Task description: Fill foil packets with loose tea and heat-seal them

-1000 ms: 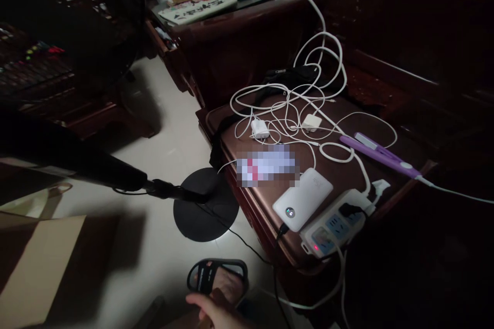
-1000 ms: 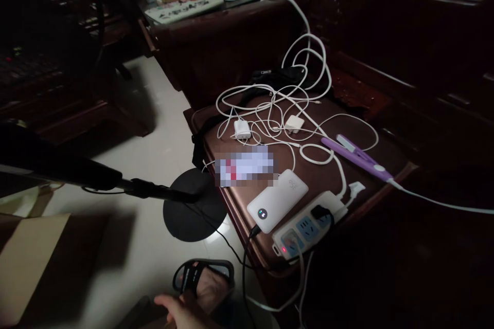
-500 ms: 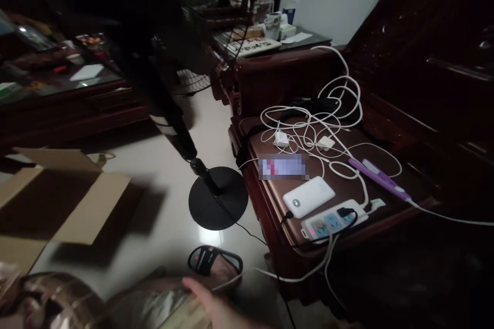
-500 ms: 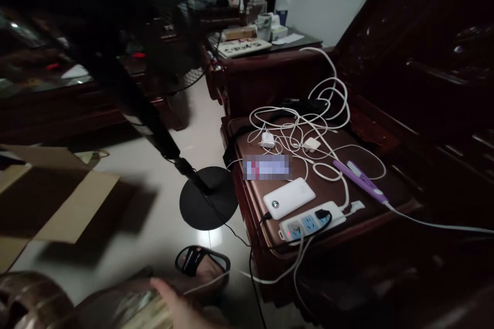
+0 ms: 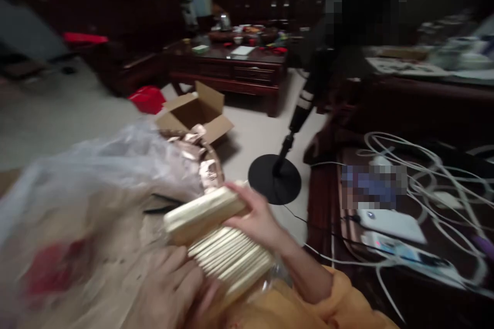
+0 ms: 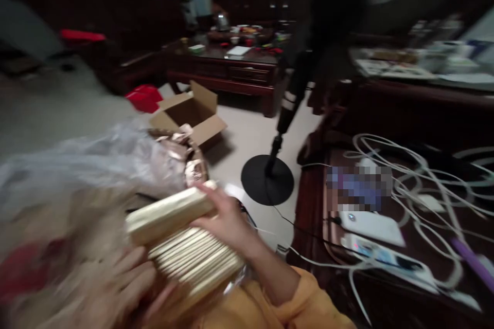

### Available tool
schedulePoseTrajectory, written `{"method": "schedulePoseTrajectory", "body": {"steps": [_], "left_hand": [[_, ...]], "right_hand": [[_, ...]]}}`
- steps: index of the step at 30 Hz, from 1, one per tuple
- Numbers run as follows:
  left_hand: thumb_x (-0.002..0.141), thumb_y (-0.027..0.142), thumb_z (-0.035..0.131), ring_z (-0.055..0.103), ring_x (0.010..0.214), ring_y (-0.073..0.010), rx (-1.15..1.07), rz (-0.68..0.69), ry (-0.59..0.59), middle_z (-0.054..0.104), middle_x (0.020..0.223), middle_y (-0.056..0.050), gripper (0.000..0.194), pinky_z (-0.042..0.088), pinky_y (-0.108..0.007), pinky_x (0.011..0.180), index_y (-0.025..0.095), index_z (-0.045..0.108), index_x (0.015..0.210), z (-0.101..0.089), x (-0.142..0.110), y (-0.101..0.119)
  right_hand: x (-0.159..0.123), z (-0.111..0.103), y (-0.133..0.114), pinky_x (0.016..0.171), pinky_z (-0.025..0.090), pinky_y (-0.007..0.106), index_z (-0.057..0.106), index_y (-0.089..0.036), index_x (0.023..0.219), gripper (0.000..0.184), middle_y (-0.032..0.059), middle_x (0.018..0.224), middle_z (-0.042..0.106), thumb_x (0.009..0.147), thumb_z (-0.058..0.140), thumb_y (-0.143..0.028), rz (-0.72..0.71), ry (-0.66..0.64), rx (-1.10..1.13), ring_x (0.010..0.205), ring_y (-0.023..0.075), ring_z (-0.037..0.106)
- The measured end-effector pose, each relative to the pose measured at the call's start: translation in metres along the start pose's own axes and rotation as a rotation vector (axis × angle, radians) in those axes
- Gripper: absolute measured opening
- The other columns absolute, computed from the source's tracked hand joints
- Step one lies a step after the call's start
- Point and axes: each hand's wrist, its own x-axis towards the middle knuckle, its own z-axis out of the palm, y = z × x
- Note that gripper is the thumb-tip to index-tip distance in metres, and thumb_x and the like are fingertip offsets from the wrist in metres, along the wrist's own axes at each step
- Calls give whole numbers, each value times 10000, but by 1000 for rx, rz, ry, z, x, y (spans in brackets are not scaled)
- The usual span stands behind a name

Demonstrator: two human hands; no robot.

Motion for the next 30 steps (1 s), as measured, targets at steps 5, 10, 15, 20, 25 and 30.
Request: {"method": "schedulePoseTrajectory", "body": {"steps": [5,10,15,20,25,30], "left_hand": [[888,160,507,432,630,-156,-77,-86,64,531,619,-10,227,322,-295,598,178,486,662,-21,-47,0],[891,170,516,455,672,-158,-73,-256,53,559,688,0,76,340,-281,622,190,569,841,-37,-96,-25],[890,252,534,494,719,-168,-28,-522,306,559,734,-23,134,383,-273,643,178,549,780,-27,-121,-43],[902,274,465,547,827,-209,-105,-707,316,586,861,-70,241,453,-323,724,201,639,1051,-16,-120,-50],[913,304,331,604,760,-177,-681,-882,257,644,856,-71,389,489,-290,701,167,621,1134,-9,-129,-63],[821,447,535,469,476,-119,-835,-1163,307,505,496,45,398,386,-223,501,133,663,1029,5,-142,-76]], "right_hand": [[19,17,-18,1024,384,369,605,-265,1214,629,31,1245,592,610,767,-191,26,-225,-44,1151,243,535],[37,45,-20,937,447,337,594,-237,1198,593,31,1169,622,636,775,-287,132,-292,50,1041,226,587],[37,74,-1,929,459,341,611,-217,1185,574,50,1176,635,648,764,-350,188,-234,104,1049,235,592],[25,102,10,981,435,398,699,-207,1068,450,77,1140,672,647,755,-355,175,-170,71,1065,269,603],[21,115,20,958,460,437,729,-192,1009,423,99,1077,702,633,757,-385,217,-103,85,1014,286,636],[16,128,26,934,484,428,735,-199,1002,401,99,1084,702,652,739,-394,183,-127,-2,1018,286,638]]}}
